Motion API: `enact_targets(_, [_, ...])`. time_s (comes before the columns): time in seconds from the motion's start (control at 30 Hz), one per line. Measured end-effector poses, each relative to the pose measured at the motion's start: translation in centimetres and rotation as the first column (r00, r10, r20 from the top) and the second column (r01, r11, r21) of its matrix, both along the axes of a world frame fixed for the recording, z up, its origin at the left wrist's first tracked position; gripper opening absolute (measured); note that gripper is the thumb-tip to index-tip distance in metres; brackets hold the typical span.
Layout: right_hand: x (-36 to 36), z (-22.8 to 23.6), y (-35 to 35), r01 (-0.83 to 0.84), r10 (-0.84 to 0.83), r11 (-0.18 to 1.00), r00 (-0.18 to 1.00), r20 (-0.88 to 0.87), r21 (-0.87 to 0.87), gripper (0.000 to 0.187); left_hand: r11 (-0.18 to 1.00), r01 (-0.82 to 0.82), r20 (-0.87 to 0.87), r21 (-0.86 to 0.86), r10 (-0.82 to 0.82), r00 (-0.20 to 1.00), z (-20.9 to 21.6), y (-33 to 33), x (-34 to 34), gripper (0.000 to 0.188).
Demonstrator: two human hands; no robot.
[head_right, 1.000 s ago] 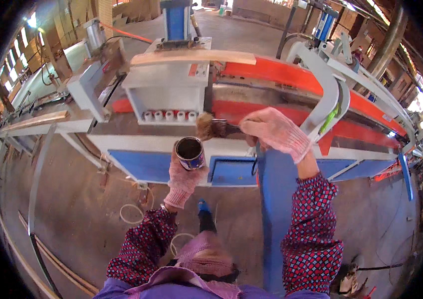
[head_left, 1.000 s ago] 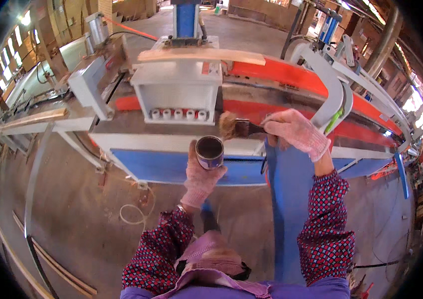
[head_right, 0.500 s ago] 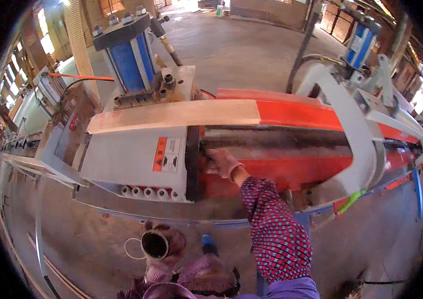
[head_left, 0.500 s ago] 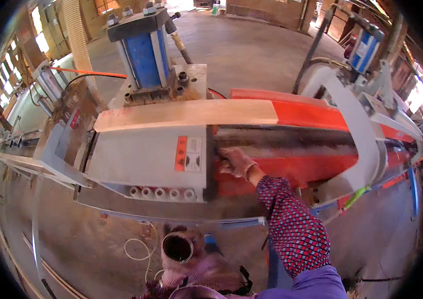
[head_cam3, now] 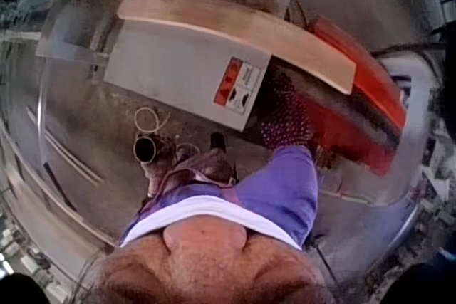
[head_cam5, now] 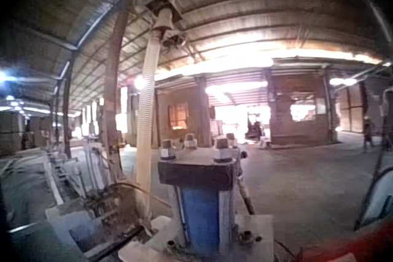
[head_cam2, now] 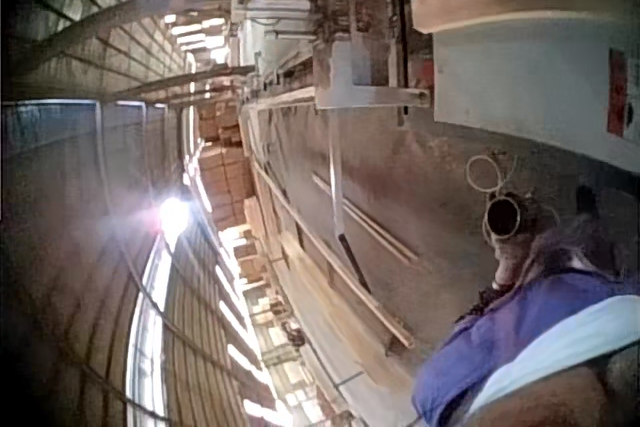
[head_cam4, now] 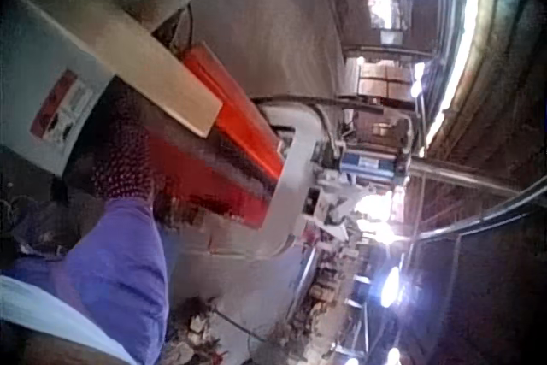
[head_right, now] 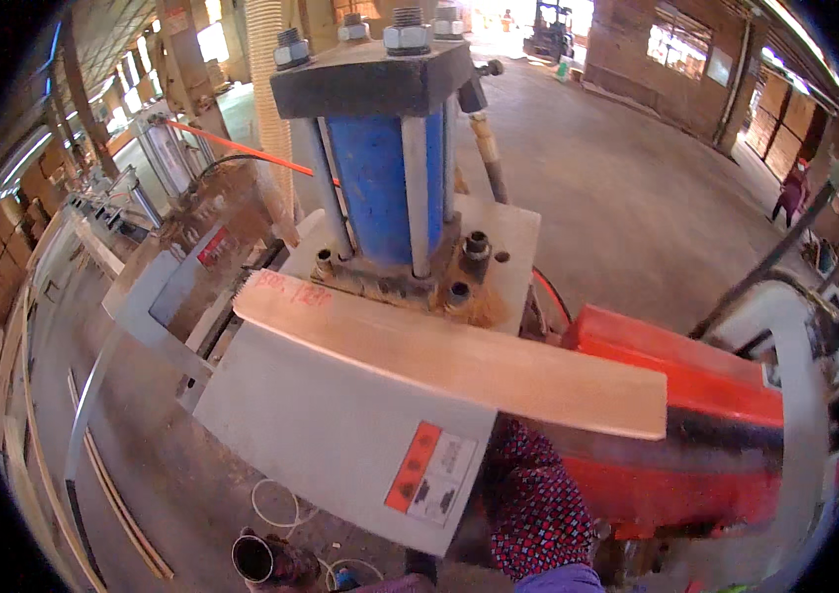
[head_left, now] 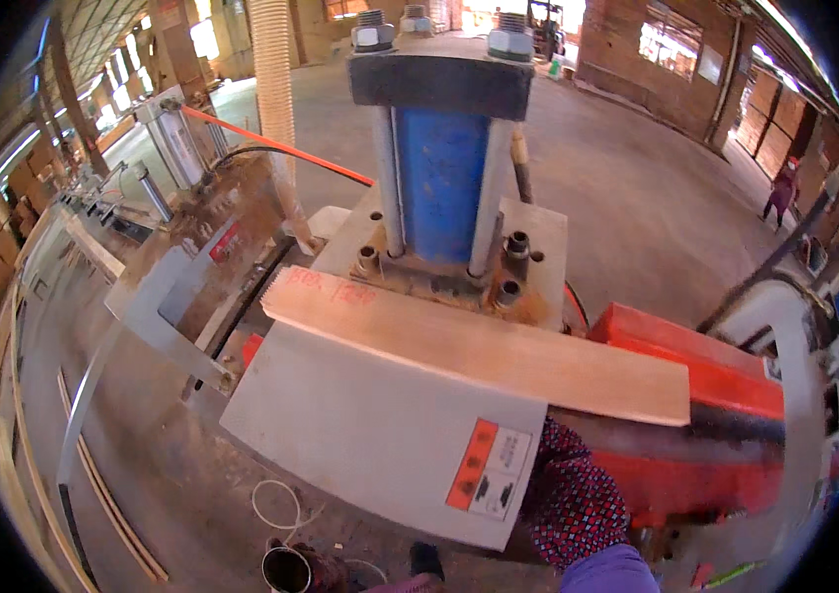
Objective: The person pours liquid from a can into a plastic bottle, then uses a brush and a cloth to scrub and wipe the orange and white surfaces of a large industrial machine. They move around the machine, cleaning different sections and occasionally picking up wood pieces.
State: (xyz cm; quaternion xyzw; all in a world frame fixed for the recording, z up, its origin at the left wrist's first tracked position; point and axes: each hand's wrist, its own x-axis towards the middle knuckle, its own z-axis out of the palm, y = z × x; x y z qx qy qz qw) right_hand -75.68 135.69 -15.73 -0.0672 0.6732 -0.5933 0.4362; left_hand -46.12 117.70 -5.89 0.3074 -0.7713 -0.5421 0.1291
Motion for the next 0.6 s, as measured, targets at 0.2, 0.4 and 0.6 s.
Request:
enact_targets(0.2, [-3.1,-1.6,-0.7,-0.028,0.028,0.999,0.999,-0.033,0.026,0.02,1.0,-0.017,0.029,-0.002,0.017,0.999,-0.3,0.2,-1.3,0.069])
enact_targets(0.4, [-2.9,-2.3,-4.0,-0.042,0.045,0.997,0.997,0.059,-0.06,0.02,1.0,-0.005,0.05,-0.019,0.006,0.999,0.5,0.3,0.3,0.07])
enact_targets(0.6, [0.2,-0.4,-2.9,0.136,-0.085,0.97,0.966,0.245,-0.2,0.02,0.997,0.082,0.028,0.012,-0.082,0.996,0.8,-0.1,1.4,0.071])
